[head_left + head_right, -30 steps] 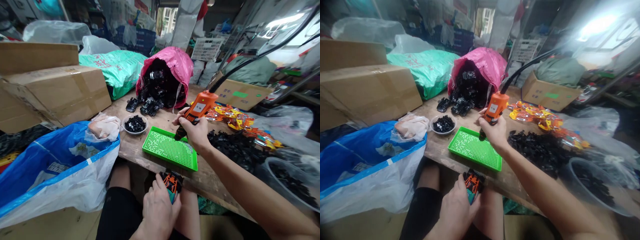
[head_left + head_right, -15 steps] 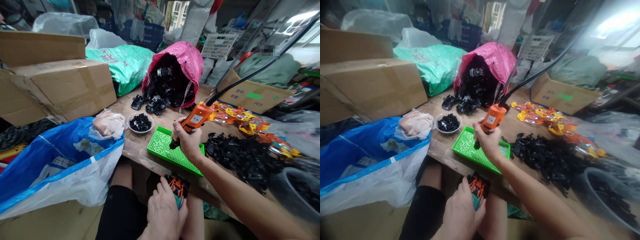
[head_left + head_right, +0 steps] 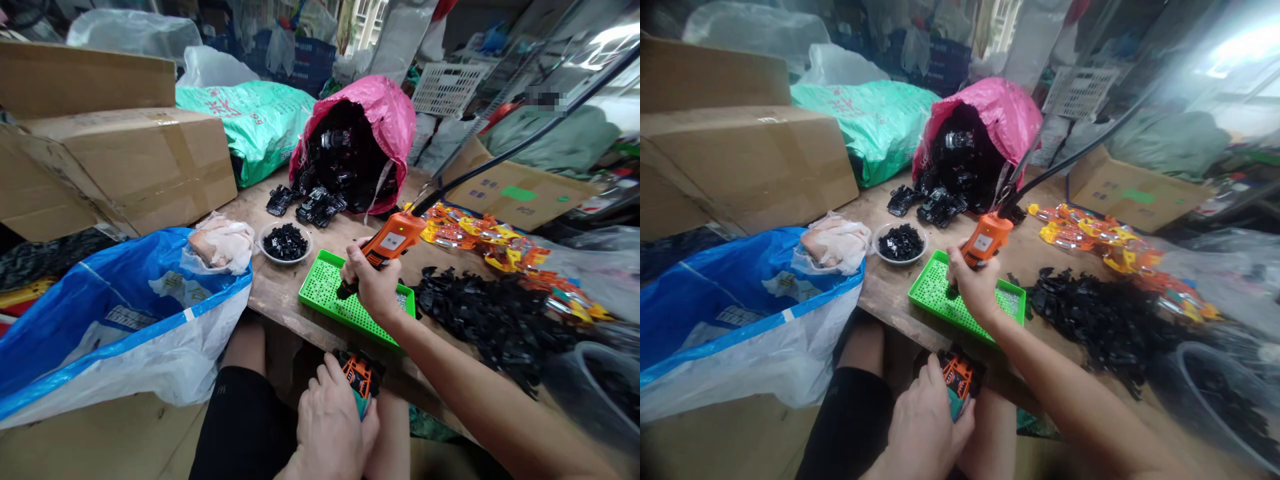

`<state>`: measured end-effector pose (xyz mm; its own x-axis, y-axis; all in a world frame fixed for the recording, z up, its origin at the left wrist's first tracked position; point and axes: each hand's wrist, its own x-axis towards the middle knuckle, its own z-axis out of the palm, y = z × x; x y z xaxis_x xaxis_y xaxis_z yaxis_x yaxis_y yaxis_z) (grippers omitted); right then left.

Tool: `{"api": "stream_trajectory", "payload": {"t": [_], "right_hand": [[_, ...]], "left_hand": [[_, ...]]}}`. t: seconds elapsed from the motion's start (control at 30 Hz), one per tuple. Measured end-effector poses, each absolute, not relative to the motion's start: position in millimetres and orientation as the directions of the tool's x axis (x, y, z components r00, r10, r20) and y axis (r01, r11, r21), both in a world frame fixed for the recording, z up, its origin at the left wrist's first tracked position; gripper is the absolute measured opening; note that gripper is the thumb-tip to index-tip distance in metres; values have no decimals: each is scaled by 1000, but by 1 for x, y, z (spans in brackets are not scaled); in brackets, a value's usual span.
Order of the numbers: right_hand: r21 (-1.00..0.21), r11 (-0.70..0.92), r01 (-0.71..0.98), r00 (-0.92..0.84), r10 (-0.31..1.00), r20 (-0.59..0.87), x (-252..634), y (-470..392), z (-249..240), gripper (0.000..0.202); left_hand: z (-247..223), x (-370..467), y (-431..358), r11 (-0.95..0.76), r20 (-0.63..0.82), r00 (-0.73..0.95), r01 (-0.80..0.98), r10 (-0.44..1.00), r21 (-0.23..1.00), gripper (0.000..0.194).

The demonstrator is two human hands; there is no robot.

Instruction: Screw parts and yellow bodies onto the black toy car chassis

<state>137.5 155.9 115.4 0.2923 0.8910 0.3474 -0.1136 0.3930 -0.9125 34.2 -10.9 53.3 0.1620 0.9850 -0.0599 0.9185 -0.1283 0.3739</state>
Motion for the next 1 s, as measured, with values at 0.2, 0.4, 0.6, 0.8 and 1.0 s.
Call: {"api": "stream_trajectory", "payload": {"t": [0.2,0.4,0.6,0.8,1.0], "right_hand": [[-915,390,-102,288,892,349,137,156,111,26],[-915,387,-117,297,892,340,137,155,111,28],[-916,388,-104,308,888,341,136,155,110,27],[-906,405,-124,304,885,354,137,155,111,26],[-885,436,-160,336,868,367,139,147,129,27]], "left_hand": [[55,35,-10,-111,-85,156,913,984,393,73],[60,34,-10,-110,-97,164,902,982,418,73],[60,34,-8,-88,-136,160,899,978,428,74],[71,32,-4,-65,-203,169,897,964,436,73],[87,27,-2,-69,-287,215,893,933,444,73]]}}
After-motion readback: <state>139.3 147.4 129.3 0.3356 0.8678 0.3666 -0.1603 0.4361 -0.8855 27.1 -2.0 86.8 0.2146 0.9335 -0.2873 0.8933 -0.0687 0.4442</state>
